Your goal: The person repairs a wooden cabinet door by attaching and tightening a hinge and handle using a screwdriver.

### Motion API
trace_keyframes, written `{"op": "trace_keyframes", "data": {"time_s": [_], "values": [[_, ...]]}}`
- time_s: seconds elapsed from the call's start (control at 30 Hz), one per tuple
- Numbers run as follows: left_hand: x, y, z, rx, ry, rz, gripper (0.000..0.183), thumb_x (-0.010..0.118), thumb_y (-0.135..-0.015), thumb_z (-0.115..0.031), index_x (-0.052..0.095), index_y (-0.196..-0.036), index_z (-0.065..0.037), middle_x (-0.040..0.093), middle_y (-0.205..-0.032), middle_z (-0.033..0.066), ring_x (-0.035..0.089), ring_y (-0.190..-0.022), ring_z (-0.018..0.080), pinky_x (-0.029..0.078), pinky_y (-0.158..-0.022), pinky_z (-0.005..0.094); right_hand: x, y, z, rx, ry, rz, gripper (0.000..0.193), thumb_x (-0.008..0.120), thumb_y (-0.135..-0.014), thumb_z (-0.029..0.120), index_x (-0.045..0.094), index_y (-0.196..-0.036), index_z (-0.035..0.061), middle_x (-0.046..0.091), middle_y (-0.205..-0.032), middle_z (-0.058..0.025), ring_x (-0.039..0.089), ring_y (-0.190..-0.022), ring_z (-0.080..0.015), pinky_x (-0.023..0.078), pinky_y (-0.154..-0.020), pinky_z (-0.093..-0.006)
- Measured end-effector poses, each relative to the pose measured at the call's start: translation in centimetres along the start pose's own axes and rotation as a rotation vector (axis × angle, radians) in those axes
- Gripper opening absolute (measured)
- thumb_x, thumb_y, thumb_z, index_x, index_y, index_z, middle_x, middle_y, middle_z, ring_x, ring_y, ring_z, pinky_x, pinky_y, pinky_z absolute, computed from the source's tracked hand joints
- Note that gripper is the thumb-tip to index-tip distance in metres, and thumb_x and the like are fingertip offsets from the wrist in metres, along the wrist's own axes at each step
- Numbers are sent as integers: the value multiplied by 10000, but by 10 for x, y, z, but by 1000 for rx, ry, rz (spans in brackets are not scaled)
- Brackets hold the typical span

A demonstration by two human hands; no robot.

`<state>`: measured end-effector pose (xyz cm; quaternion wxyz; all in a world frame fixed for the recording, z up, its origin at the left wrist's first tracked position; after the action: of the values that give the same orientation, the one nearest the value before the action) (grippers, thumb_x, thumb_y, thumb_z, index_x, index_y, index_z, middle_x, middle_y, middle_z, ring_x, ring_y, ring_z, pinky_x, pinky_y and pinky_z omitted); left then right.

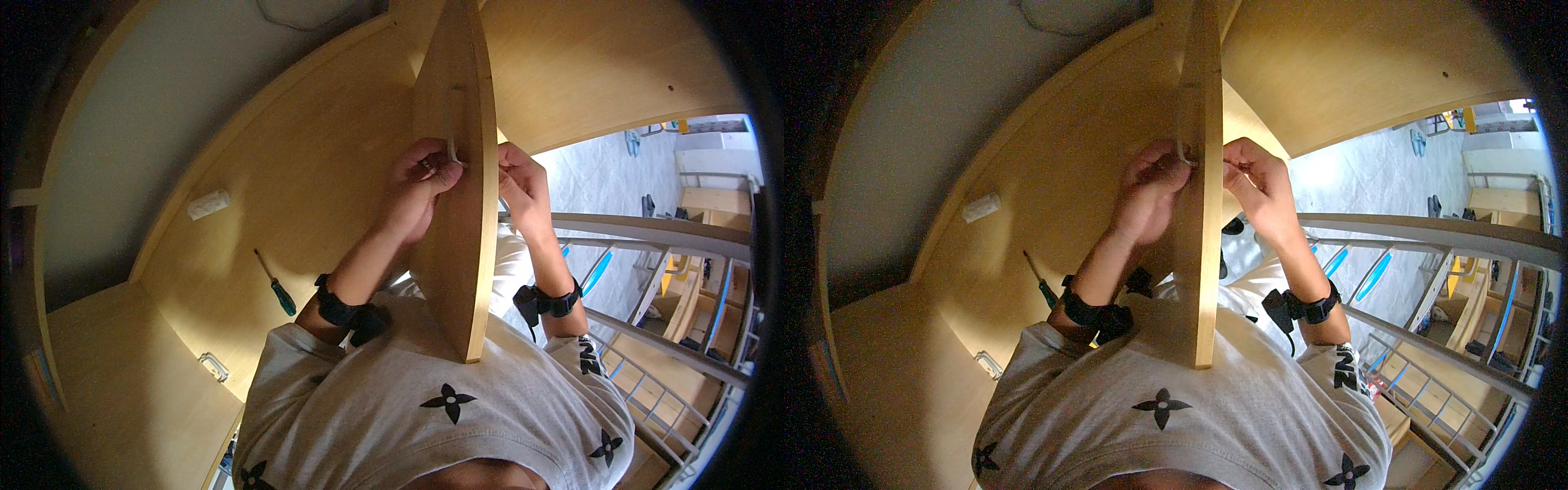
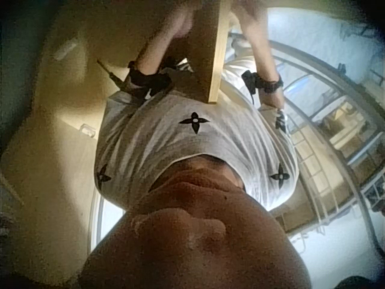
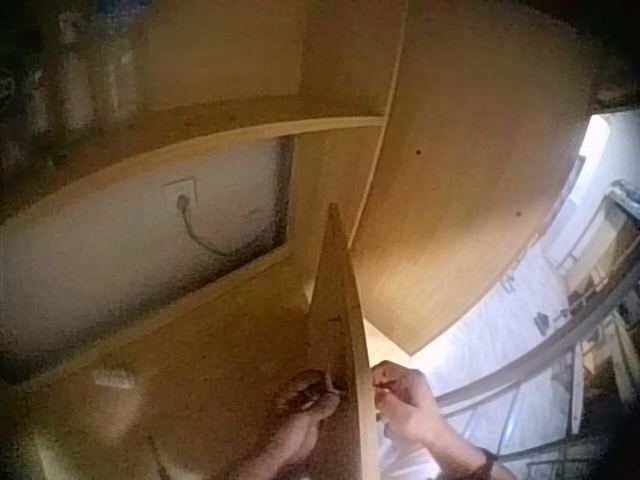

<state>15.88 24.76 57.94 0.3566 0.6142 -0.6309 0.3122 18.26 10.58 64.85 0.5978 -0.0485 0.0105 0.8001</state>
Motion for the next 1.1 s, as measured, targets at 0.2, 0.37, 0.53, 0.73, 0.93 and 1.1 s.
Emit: {"op": "trace_keyframes", "data": {"time_s": [0.2, 0.37, 0.53, 0.73, 0.93, 1.1], "values": [[0, 3, 3, -21, -23, -87, 269, 635, -800, 8, 550, -1054, -17, 575, -948, 22, 538, -868, 120, 438, -809, 242, -10, 0, -7, 88, 202, 136, 158, 492, -909, 100, 566, -842, -23, 550, -722, -18, 471, -680, -73, 387, -611, -220], [-2, 2, -3, -57, -62, -59, 269, 638, -802, 1, 550, -1055, -19, 578, -929, 23, 545, -869, 124, 444, -799, 251, 1, 0, -5, -28, -16, 26, 203, 469, -896, 105, 542, -751, -16, 467, -621, 6, 392, -589, -61, 314, -525, -234], [-9, 5, -6, -77, -109, -50, 299, 626, -776, -11, 567, -1067, -45, 581, -971, 19, 522, -905, 147, 394, -861, 271, -8, -2, -5, 174, 188, 184, 168, 475, -881, 82, 535, -759, -17, 475, -644, -8, 413, -623, -75, 339, -556, -235], [2, 8, -7, -38, -115, -77, 243, 628, -802, -48, 567, -1037, -37, 583, -964, 17, 523, -894, 140, 396, -850, 269, -3, -3, -6, 39, 107, 111, 159, 488, -866, 94, 525, -750, -10, 460, -637, -5, 402, -616, -86, 349, -565, -233], [0, 6, -9, -34, -142, -55, 238, 626, -819, -55, 570, -1049, -27, 597, -948, 34, 548, -883, 143, 429, -826, 271, -6, -5, -11, -148, 45, 96, 147, 496, -866, 88, 532, -766, -15, 461, -627, -11, 423, -597, -94, 373, -563, -233], [-2, 8, -7, -47, -63, -31, 245, 636, -808, -44, 571, -1044, -25, 602, -966, 44, 556, -893, 151, 438, -827, 281, -9, -4, -2, 80, 237, 187, 163, 495, -870, 106, 559, -804, -28, 513, -641, -53, 453, -600, -105, 389, -567, -251]]}}
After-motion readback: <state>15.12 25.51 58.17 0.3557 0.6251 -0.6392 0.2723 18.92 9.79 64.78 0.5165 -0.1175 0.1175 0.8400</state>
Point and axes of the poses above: each hand's wrist, its own y-axis away from the middle knuckle, its own x-axis out of the palm, z = x × y, the point moved 1 cm from there along -y, towards the middle knuckle
